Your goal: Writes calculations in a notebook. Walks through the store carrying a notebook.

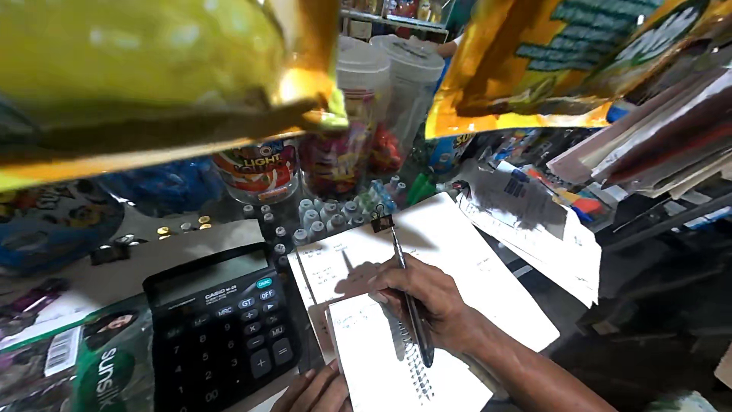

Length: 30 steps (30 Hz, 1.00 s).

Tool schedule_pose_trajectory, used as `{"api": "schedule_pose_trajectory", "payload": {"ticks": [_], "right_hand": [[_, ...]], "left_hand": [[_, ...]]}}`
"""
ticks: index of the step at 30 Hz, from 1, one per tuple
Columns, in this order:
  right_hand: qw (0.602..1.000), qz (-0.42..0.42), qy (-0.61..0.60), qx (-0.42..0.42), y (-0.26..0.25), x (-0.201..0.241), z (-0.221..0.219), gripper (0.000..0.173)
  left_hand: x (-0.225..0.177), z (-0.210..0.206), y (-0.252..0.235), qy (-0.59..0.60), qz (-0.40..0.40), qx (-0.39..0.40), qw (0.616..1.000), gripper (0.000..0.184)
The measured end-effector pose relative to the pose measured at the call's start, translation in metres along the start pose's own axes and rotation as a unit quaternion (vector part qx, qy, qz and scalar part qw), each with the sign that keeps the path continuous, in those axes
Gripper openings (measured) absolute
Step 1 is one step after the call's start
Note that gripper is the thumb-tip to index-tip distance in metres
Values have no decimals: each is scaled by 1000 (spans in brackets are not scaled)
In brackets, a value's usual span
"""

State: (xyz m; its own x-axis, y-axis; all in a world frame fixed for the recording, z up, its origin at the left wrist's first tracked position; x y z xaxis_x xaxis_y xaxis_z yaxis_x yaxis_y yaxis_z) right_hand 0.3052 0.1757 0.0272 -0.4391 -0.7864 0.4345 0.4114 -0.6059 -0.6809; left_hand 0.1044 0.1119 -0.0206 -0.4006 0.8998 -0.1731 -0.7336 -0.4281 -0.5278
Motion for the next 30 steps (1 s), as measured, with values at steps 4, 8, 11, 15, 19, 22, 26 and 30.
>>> {"api": "schedule_pose_trajectory", "payload": {"ticks": [4,8,11,15,19,22,26,30], "right_hand": [[1000,3,4,-4,-1,1,2,15],[1000,0,13,-1,1,4,3,12],[1000,4,26,4,0,7,4,11],[1000,2,18,6,1,7,5,13],[1000,5,16,6,1,7,6,12],[1000,5,13,10,2,7,6,14],[1000,3,16,12,2,7,5,14],[1000,4,17,10,2,7,6,14]], "left_hand": [[1,0,0,17,8,3,1000,35],[1,-1,3,21,19,13,1000,34],[1,-3,7,4,18,-5,1000,35],[0,-4,9,-4,11,-16,1000,35],[0,-5,10,-11,-3,-25,1000,34],[-1,-5,10,-4,1,-23,1000,34],[-1,-5,11,-2,2,-21,1000,35],[-1,-5,11,6,3,-27,1000,35]]}}
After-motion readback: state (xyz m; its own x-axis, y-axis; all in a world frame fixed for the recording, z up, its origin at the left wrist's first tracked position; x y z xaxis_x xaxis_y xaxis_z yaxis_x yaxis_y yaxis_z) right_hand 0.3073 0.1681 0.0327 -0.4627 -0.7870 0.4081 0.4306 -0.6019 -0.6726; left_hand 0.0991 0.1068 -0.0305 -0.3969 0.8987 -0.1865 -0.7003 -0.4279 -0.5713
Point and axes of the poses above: each hand's wrist, its own y-axis away from the middle knuckle, its own z-axis out of the back of the hand, x = y × z, the point moved 6 cm from there along -y, towards the middle knuckle, and after that the axes turned 3 degrees about x, right-handed, at the moved point
